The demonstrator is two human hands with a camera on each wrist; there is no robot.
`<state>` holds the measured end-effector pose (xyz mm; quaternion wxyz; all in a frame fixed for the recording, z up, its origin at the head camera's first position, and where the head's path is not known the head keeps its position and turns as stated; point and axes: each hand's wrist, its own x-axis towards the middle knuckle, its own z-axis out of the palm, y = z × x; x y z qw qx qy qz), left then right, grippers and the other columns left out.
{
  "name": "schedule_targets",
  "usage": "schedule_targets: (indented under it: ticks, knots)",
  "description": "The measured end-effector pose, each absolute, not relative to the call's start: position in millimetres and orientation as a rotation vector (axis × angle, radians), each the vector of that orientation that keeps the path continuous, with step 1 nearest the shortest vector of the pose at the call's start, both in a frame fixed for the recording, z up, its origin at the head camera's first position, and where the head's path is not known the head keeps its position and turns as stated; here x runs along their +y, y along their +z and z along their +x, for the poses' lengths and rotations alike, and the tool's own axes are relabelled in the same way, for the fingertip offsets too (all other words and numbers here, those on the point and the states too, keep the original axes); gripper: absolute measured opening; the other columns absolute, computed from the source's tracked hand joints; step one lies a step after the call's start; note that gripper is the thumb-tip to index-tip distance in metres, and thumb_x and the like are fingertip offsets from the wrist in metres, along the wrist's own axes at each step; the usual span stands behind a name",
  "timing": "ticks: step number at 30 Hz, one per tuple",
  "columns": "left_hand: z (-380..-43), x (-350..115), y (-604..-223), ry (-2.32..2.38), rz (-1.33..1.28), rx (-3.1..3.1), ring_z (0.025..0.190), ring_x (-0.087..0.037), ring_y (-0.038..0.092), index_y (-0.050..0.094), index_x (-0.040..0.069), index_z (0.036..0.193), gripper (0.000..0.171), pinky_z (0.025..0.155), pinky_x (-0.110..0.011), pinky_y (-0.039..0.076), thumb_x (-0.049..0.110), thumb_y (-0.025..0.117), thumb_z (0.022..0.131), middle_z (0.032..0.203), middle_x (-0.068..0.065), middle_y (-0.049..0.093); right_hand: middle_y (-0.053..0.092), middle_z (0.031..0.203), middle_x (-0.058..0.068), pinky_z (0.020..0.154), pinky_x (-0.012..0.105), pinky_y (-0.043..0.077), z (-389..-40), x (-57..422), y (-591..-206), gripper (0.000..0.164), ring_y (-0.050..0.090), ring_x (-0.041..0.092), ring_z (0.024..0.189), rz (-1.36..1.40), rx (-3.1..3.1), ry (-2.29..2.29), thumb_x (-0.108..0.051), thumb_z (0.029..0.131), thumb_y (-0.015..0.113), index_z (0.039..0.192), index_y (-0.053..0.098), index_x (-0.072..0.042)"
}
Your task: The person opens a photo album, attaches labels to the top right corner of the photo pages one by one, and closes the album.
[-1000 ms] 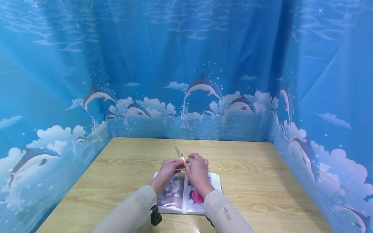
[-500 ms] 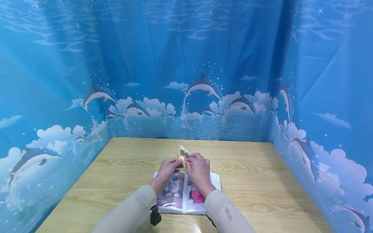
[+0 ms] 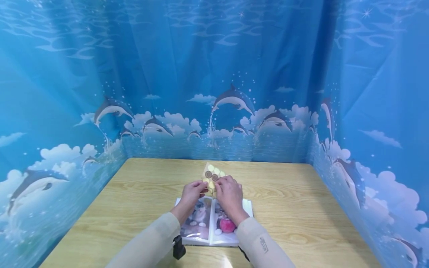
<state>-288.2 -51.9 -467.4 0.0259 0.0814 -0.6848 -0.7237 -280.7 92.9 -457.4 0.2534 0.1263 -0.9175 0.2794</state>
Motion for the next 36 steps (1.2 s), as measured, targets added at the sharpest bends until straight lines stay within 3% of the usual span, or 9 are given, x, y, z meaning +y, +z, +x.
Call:
schedule_targets:
  ticks: [15,25,32,36]
  knots:
    - [-297.2,-53.2,-469.8,-2.297,0.255,-2.046,0.080,-0.016,0.066,0.069,-0.003,0.102,0.021,0.090,-0.046,0.055,0.017,0.065,0.096,0.090,-0.008,0.071,0.067,0.103,0.007,0.082,0.045,0.055,-284.3,108.0,-458.4,0.011,0.065,0.026,0.093,0.266,-2.467,0.915,-0.019,0.093,0.068,0.092,0.072,-0.009]
    - [-310.1,-57.8,-476.6,-2.344,0.350,-1.935,0.079,-0.015,0.065,0.067,-0.006,0.110,0.023,0.084,-0.036,0.057,0.013,0.063,0.097,0.093,-0.011,0.068,0.066,0.108,0.009,0.084,0.047,0.054,-283.1,122.6,-462.4,0.012,0.064,0.027,0.097,0.196,-2.499,0.944,-0.019,0.094,0.068,0.095,0.072,-0.008]
    - [-320.6,-62.7,-480.2,-2.362,0.440,-1.836,0.068,-0.012,0.062,0.067,-0.010,0.103,0.020,0.067,-0.024,0.057,0.009,0.063,0.096,0.079,-0.009,0.065,0.066,0.110,0.010,0.083,0.048,0.054,-282.3,137.9,-464.9,0.014,0.063,0.028,0.098,0.117,-2.525,0.958,-0.020,0.094,0.067,0.097,0.071,-0.007]
    - [-322.1,-66.7,-481.5,-2.340,0.481,-1.832,0.069,-0.013,0.061,0.065,-0.011,0.105,0.021,0.077,-0.032,0.059,0.008,0.061,0.097,0.081,-0.012,0.065,0.066,0.109,0.011,0.083,0.048,0.054,-282.2,146.3,-469.2,0.014,0.063,0.028,0.097,0.096,-2.530,0.959,-0.020,0.095,0.067,0.097,0.071,-0.007]
